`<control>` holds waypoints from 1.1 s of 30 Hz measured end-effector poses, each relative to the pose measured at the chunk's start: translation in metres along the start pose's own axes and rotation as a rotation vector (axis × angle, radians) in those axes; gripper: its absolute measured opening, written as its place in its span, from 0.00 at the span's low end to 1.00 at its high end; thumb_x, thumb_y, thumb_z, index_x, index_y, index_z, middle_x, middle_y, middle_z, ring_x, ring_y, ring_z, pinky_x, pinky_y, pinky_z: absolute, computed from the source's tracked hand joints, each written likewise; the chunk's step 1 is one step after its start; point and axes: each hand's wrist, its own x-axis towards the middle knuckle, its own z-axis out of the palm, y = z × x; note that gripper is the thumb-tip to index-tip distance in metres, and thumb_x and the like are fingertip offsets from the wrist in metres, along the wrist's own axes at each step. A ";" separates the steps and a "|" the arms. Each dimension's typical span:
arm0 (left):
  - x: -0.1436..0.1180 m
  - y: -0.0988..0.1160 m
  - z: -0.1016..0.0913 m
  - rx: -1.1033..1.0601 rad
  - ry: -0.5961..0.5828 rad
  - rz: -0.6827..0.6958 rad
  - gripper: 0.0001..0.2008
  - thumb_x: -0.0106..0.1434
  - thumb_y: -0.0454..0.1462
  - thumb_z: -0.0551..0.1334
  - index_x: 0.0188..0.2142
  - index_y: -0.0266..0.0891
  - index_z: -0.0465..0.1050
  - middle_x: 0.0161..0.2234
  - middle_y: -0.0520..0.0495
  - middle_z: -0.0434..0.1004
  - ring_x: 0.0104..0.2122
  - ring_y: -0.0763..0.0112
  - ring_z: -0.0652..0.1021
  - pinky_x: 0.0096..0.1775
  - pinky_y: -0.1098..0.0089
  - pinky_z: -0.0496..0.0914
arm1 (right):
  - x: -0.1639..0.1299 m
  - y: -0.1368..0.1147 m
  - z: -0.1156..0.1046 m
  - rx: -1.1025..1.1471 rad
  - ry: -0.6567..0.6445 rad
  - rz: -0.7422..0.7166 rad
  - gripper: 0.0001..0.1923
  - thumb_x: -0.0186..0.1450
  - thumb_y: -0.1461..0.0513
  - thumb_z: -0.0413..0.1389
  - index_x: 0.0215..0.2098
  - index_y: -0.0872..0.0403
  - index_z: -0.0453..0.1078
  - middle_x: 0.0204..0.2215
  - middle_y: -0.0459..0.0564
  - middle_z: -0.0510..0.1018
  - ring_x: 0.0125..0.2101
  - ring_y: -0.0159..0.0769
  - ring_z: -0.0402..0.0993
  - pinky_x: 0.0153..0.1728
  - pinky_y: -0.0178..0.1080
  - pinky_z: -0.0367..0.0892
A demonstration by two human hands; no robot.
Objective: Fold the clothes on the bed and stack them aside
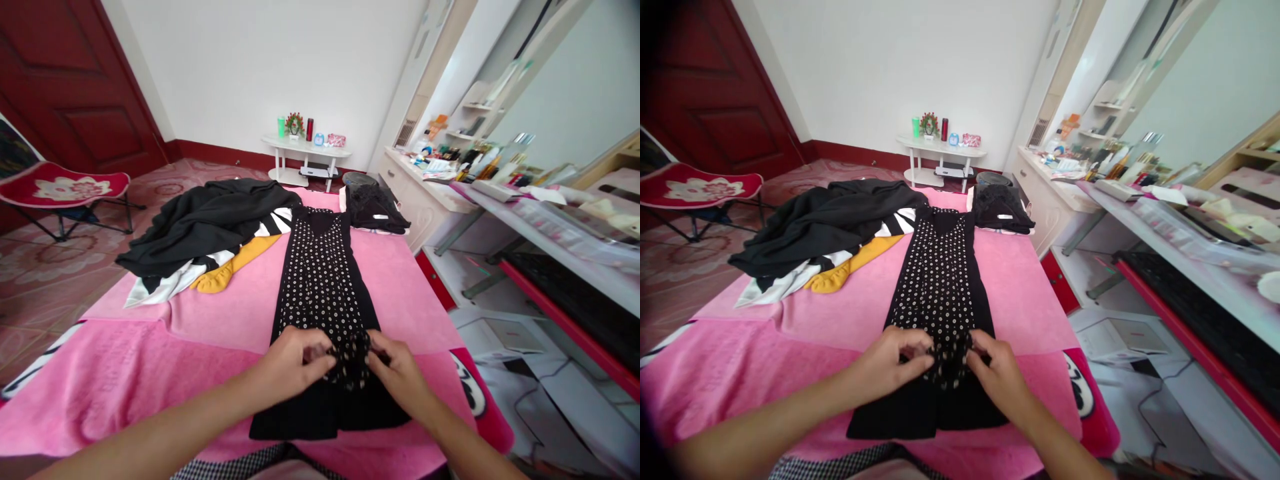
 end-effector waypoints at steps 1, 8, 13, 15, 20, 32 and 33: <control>0.008 -0.007 -0.001 -0.017 0.076 -0.064 0.07 0.63 0.38 0.57 0.29 0.38 0.68 0.23 0.54 0.71 0.24 0.75 0.72 0.27 0.75 0.65 | 0.007 0.001 0.003 0.067 0.050 0.111 0.12 0.64 0.60 0.51 0.45 0.52 0.67 0.28 0.45 0.74 0.30 0.33 0.72 0.32 0.34 0.68; 0.039 -0.044 -0.014 0.096 0.304 -0.132 0.02 0.58 0.36 0.59 0.32 0.40 0.67 0.24 0.55 0.71 0.24 0.74 0.72 0.27 0.75 0.64 | 0.032 0.017 0.016 -0.032 0.239 0.139 0.11 0.63 0.59 0.52 0.44 0.51 0.66 0.31 0.46 0.72 0.27 0.31 0.68 0.30 0.33 0.65; 0.034 -0.038 -0.018 0.351 0.340 -0.067 0.08 0.56 0.31 0.60 0.37 0.42 0.69 0.34 0.53 0.73 0.27 0.74 0.72 0.29 0.73 0.65 | 0.036 0.018 0.014 -0.401 0.152 0.073 0.09 0.62 0.63 0.50 0.40 0.49 0.69 0.38 0.47 0.72 0.29 0.32 0.69 0.32 0.36 0.65; 0.032 -0.030 -0.018 0.347 0.382 0.045 0.08 0.60 0.31 0.58 0.39 0.42 0.69 0.40 0.50 0.72 0.33 0.73 0.73 0.35 0.72 0.67 | 0.040 0.014 0.010 -0.385 0.214 0.088 0.10 0.62 0.63 0.51 0.42 0.50 0.68 0.39 0.47 0.71 0.30 0.32 0.70 0.35 0.36 0.66; 0.023 -0.013 -0.012 0.408 0.247 0.280 0.05 0.64 0.39 0.59 0.35 0.42 0.72 0.35 0.49 0.73 0.38 0.68 0.72 0.41 0.67 0.66 | 0.045 0.016 0.001 -0.219 0.192 0.239 0.12 0.62 0.57 0.52 0.43 0.51 0.66 0.30 0.44 0.73 0.24 0.30 0.68 0.28 0.35 0.64; 0.007 -0.018 0.004 0.444 0.081 0.123 0.05 0.60 0.34 0.60 0.36 0.43 0.73 0.30 0.51 0.74 0.33 0.69 0.73 0.38 0.68 0.66 | 0.032 0.030 0.002 0.074 0.249 0.340 0.09 0.59 0.60 0.55 0.38 0.52 0.63 0.22 0.39 0.67 0.20 0.28 0.63 0.21 0.32 0.59; 0.006 -0.014 0.003 0.470 0.056 0.114 0.04 0.60 0.34 0.60 0.35 0.43 0.74 0.29 0.51 0.74 0.32 0.68 0.73 0.37 0.67 0.66 | 0.031 0.030 0.002 0.037 0.254 0.324 0.08 0.59 0.60 0.55 0.36 0.52 0.63 0.21 0.39 0.67 0.20 0.28 0.64 0.21 0.32 0.60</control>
